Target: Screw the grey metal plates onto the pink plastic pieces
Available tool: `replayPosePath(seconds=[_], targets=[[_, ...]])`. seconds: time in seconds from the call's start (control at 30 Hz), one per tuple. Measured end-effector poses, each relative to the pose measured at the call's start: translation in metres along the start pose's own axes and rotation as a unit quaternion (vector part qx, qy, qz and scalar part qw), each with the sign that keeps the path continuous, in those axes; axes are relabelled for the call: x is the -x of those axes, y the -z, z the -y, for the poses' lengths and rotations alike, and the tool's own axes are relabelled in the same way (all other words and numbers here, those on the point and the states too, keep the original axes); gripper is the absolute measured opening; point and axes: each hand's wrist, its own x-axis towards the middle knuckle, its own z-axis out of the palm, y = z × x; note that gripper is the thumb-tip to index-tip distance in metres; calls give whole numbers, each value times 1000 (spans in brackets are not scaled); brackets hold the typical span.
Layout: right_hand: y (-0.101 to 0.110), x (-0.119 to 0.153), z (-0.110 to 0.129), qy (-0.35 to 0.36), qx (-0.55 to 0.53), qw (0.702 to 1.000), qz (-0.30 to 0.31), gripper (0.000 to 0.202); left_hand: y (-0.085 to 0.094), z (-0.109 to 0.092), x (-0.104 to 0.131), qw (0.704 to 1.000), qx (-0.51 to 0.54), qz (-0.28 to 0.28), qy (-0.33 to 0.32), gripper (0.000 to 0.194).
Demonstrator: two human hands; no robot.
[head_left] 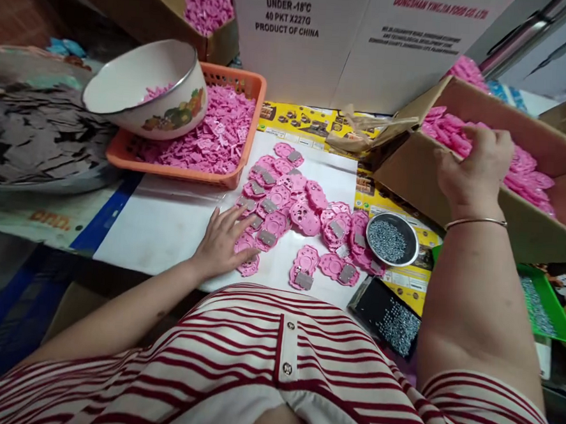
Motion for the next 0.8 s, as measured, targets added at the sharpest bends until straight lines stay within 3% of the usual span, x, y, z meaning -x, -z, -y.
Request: replayPosePath(seconds=[0.03,0.07,0.1,0.13,0.17,0.23,0.27,0.37,0.5,0.63,0.8], targets=[[-1,8,19,29,-35,999,1,54,3,3,-6,1000,10,-7,8,64],[-3,19,41,66,-75,994,46,48,6,5,-12,1000,15,-13,16,66],[-5,32,63,122,-117,976,134,47,9,7,-18,999,18,-15,24,70],[-8,47,85,199,-141,940,238,57,13,8,-24,999,19,-14,36,73],[-11,62,105,244,-153,913,290,72,17,9,-28,998,17,-9,54,76],[-19,92,138,281,-120,880,362,95,24,8,-35,994,8,23,102,82],[-22,104,151,287,-94,872,386,96,28,7,-38,991,3,45,125,85],[-33,128,170,269,-52,874,401,90,33,0,-48,983,-3,105,153,92],[-44,133,172,239,-40,892,381,91,26,-13,-69,983,7,121,134,91],[-57,119,168,227,-48,905,357,76,8,-22,-103,985,45,99,137,88],[-90,76,167,212,-62,921,322,72,-11,-20,-165,974,65,84,199,96]])
